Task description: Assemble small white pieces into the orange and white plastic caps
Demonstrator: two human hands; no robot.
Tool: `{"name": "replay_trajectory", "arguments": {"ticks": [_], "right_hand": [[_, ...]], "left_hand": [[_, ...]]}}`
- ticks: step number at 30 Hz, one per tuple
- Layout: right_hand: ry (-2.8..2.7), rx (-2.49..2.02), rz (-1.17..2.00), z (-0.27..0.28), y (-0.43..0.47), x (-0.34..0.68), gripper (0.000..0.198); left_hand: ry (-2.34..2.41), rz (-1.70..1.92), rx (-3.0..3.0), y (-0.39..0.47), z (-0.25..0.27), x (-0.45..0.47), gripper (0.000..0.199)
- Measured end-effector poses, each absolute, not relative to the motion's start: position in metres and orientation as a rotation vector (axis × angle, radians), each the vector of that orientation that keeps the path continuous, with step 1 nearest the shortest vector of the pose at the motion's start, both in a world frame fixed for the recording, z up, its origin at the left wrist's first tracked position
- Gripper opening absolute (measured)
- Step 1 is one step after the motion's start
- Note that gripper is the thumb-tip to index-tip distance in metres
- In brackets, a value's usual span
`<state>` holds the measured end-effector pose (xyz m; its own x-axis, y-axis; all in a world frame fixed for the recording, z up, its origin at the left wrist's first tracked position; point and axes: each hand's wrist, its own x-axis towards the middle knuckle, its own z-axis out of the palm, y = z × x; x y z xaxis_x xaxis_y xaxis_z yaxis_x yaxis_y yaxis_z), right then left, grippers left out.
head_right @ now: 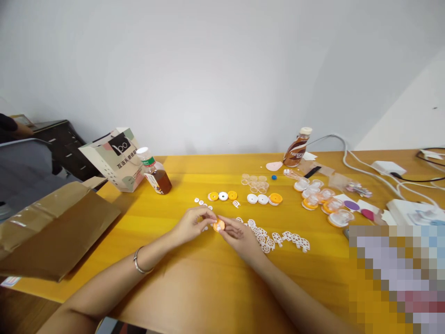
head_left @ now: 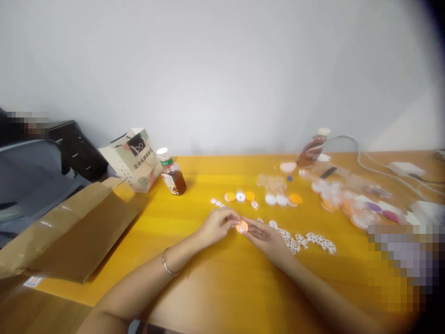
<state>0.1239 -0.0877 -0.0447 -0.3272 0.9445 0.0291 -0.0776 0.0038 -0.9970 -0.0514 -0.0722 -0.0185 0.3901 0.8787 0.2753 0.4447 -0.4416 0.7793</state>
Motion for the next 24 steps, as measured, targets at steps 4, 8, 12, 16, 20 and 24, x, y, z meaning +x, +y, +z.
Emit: {"name": "replay_trajectory", "arguments": {"ticks": [4,8,12,16,20,24], "right_hand": [[-1.447,-0.956,1.452,-0.0479,-0.0882,0.1237,0.033],[-1.49,-0.928,1.43,-0.0499,-0.0885,0.1238,0.032],[-1.507,-0.923,1.429,-0.0511,-0.0887,0.1239,0.031],[-1.514,-0.923,1.431,-0.0516,-0.0887,0.1237,0.033],[-1.503,-0.911,1.45,-0.0483,-0.0892,0.1231,0.033],[-1.475,-0.923,1.469,-0.0458,-0.0898,0.1223,0.033]], "left_hand": [[1.146,0.877,2.143,-0.0738,-0.0193,-0.0504,0.011],[1.187,0.821,2.217,-0.0754,-0.0186,-0.05,0.011],[1.232,0.835,2.265,-0.0774,-0.02,-0.0487,0.009],[1.227,0.874,2.271,-0.078,-0.0236,-0.0483,0.01],[1.19,0.939,2.272,-0.0781,-0.0263,-0.0485,0.011],[1.174,0.95,2.274,-0.0782,-0.0286,-0.0479,0.013]]}}
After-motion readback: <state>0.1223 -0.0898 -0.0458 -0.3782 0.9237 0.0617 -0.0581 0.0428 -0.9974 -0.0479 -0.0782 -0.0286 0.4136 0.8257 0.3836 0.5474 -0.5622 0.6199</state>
